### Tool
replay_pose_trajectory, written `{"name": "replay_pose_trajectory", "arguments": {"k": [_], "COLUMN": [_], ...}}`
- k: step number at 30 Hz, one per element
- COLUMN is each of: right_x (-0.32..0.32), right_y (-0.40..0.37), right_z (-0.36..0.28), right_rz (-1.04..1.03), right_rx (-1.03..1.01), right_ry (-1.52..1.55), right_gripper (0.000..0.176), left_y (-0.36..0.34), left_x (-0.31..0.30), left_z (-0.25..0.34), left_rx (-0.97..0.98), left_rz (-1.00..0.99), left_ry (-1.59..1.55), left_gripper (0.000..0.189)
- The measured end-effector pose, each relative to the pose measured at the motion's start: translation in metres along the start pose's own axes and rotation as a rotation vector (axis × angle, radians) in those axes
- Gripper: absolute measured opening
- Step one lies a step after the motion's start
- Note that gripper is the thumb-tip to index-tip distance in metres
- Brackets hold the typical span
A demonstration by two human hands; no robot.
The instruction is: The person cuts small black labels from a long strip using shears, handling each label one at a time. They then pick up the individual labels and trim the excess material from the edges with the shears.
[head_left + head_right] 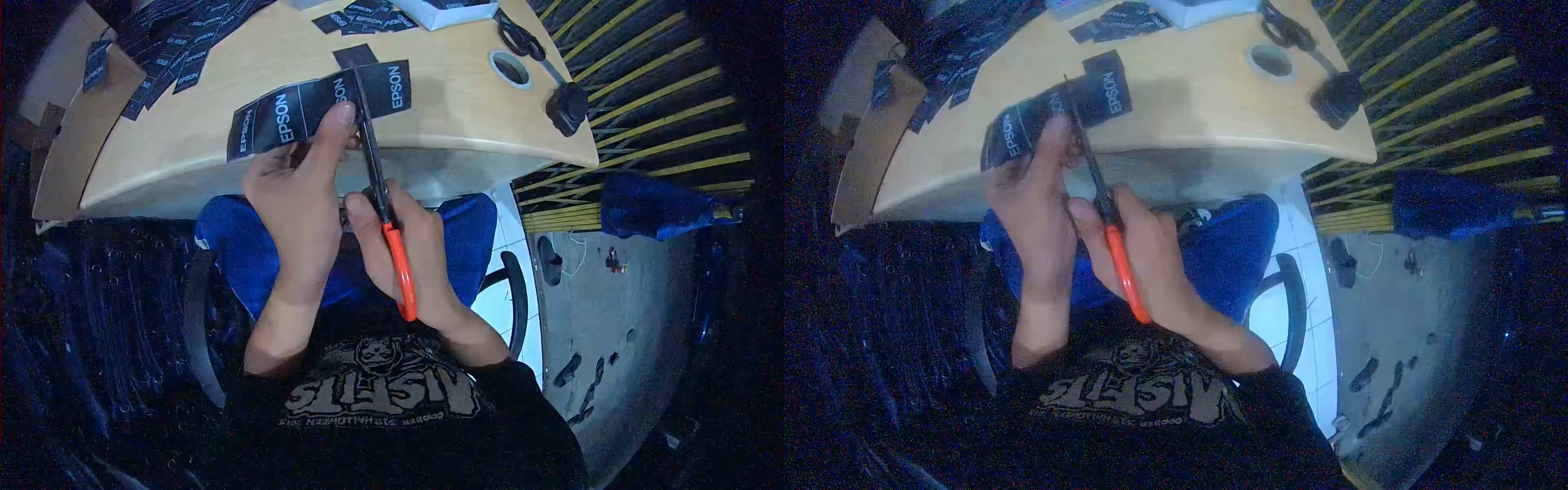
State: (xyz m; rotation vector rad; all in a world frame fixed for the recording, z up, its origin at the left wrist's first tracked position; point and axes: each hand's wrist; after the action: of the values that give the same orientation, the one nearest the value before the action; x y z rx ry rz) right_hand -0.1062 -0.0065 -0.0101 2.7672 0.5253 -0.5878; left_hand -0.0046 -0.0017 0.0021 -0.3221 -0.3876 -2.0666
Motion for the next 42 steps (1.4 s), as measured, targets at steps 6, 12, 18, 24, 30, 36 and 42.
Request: {"name": "replay_pose_trajectory", "arguments": {"k": [6,12,18,24,30,36,42], "right_x": [0.002,0.006,0.008,0.014,-0.008,-0.029,-0.036], "right_y": [0.005,0.005,0.005,0.008,0.009,0.024,0.029], "right_z": [0.005,0.010,0.010,0.011,0.004,-0.007,-0.016], "right_rz": [0.002,0.022,0.026,0.002,-0.074,0.013,-0.004], "right_rx": [-0.001,-0.030,-0.013,0.023,0.241,0.138,0.053], "right_ry": [0.038,0.047,0.074,0.062,0.536,0.690,0.654], "right_gripper": [0.032,0.030,0.029,0.029,0.019,0.015,0.009], "left_y": [0.003,0.005,0.006,0.007,0.001,-0.023,-0.029], "left_x": [0.001,0.001,-0.002,-0.002,-0.006,-0.011,-0.013], "left_z": [0.001,-0.008,-0.009,-0.009,-0.003,0.013,0.016], "left_rx": [-0.118,-0.083,-0.080,-0.087,-0.101,-0.233,-0.200], "left_rz": [0.014,0.022,-0.010,-0.011,0.008,-0.104,-0.228], "left_ry": [0.035,-0.036,-0.002,-0.007,-0.127,-0.087,-0.027], "left_gripper": [0.009,0.010,0.011,0.012,0.011,0.007,0.011]}}
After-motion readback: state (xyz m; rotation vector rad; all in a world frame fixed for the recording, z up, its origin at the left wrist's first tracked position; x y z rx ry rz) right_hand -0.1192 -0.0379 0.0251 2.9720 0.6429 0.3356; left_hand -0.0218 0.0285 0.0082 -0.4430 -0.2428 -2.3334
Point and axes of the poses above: each hand's wrist, its own y-axis towards the middle knuckle, its own x-axis out of the palm, z = x × y, and after that the axes turned 7 degrees about z, right-handed
